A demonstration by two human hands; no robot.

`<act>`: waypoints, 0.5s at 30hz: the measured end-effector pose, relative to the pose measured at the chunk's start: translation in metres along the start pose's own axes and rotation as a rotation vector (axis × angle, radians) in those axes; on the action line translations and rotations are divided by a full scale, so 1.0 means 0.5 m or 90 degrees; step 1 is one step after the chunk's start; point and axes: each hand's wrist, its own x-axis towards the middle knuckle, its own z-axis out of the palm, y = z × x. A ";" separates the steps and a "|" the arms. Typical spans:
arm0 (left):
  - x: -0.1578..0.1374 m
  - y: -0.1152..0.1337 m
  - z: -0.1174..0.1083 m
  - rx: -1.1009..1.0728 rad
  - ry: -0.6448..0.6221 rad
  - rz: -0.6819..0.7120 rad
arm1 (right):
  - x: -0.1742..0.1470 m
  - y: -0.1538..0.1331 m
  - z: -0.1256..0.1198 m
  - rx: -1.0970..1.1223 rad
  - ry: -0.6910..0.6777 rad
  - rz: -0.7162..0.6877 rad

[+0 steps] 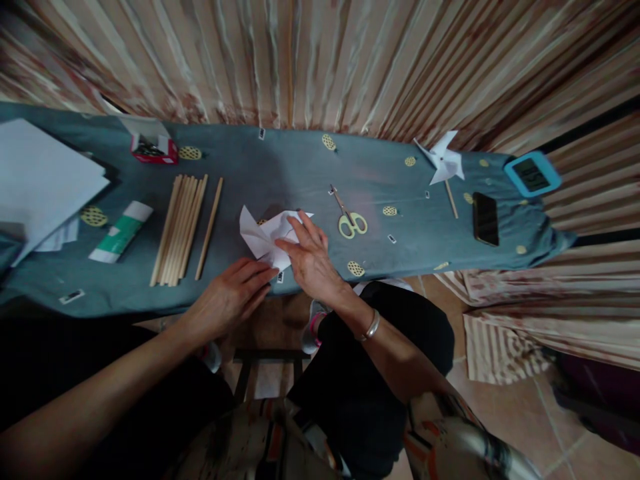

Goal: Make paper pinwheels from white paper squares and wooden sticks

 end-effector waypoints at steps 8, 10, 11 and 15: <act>-0.003 0.000 0.000 -0.017 0.006 -0.005 | 0.011 0.028 -0.027 0.131 0.039 0.065; -0.004 0.000 -0.003 -0.023 0.012 -0.004 | 0.015 0.033 -0.028 0.159 0.053 0.080; -0.004 0.000 -0.006 -0.026 0.017 -0.005 | 0.016 0.034 -0.029 0.172 0.058 0.085; -0.005 -0.008 -0.023 -0.059 0.031 -0.039 | 0.021 0.037 -0.034 0.212 0.063 0.125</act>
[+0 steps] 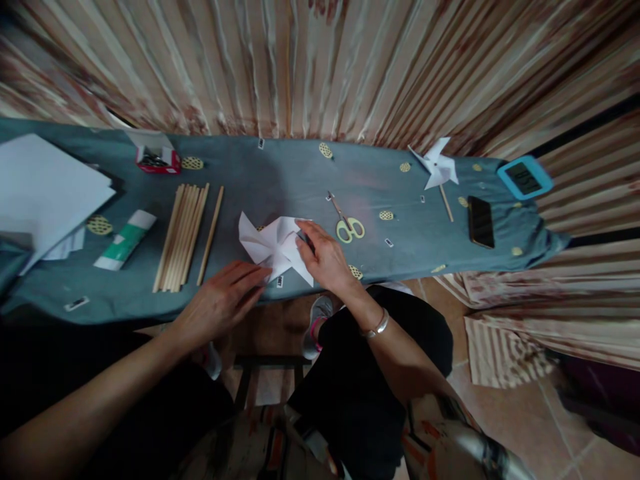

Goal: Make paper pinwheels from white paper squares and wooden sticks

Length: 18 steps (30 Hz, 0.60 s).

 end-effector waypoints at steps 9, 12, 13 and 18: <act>-0.004 -0.055 -0.037 -0.156 0.030 -0.275 | -0.002 -0.013 0.021 0.043 0.028 0.093; -0.005 -0.061 -0.042 -0.248 0.053 -0.393 | -0.004 -0.008 0.037 0.109 0.040 0.128; -0.005 -0.061 -0.043 -0.284 0.063 -0.423 | -0.004 -0.006 0.041 0.140 0.046 0.142; -0.005 -0.060 -0.043 -0.456 0.103 -0.489 | 0.001 -0.002 0.062 0.271 0.082 0.198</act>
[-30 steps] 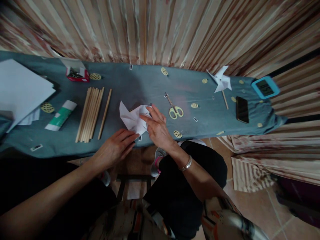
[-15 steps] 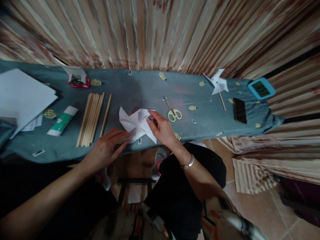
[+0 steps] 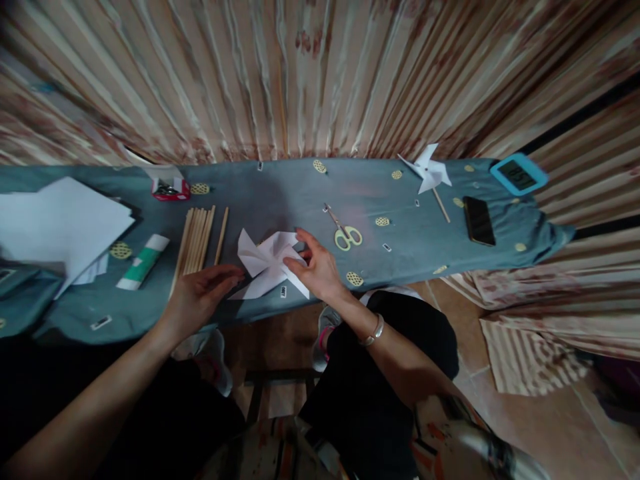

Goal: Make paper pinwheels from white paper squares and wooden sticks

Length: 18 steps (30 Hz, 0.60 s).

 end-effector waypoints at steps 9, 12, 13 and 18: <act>0.015 -0.002 0.017 -0.271 0.031 -0.031 | 0.021 -0.008 0.012 0.169 -0.011 0.013; 0.020 0.004 0.016 -0.344 0.032 -0.084 | 0.024 -0.023 0.007 0.186 -0.033 0.005; 0.021 0.008 0.015 -0.376 0.021 -0.108 | 0.024 -0.030 0.005 0.193 -0.034 -0.001; 0.022 0.041 0.008 -0.473 -0.076 -0.181 | 0.024 -0.069 0.001 0.176 -0.035 -0.059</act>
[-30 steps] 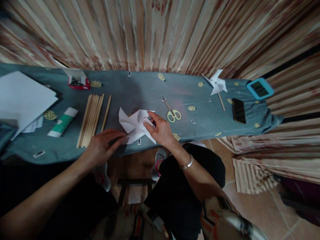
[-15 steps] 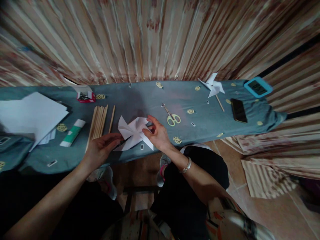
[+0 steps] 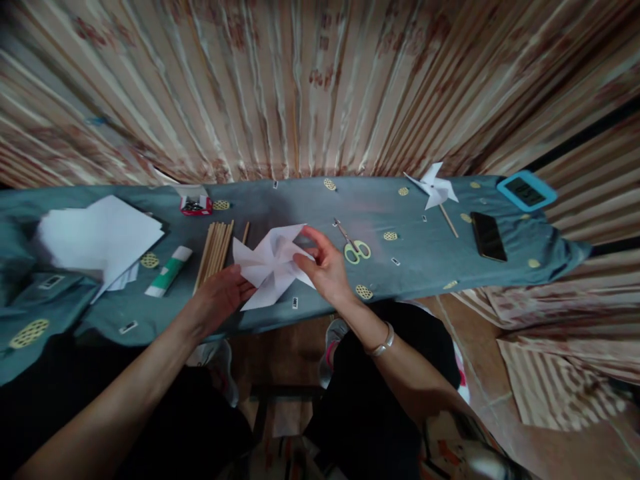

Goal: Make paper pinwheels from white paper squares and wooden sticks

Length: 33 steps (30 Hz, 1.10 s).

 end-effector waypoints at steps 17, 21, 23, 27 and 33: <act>-0.001 0.016 0.028 -0.064 0.153 0.199 | 0.014 -0.059 0.088 0.025 -0.018 -0.040; 0.000 0.022 0.028 -0.080 0.194 0.223 | 0.009 -0.064 0.097 0.032 -0.035 -0.038; 0.000 0.024 0.026 -0.074 0.202 0.222 | 0.006 -0.065 0.098 0.031 -0.046 -0.039; 0.002 0.026 0.020 -0.059 0.212 0.215 | 0.002 -0.068 0.100 0.019 -0.068 -0.047; 0.008 0.027 0.009 -0.045 0.225 0.238 | 0.000 -0.072 0.097 -0.039 -0.043 -0.079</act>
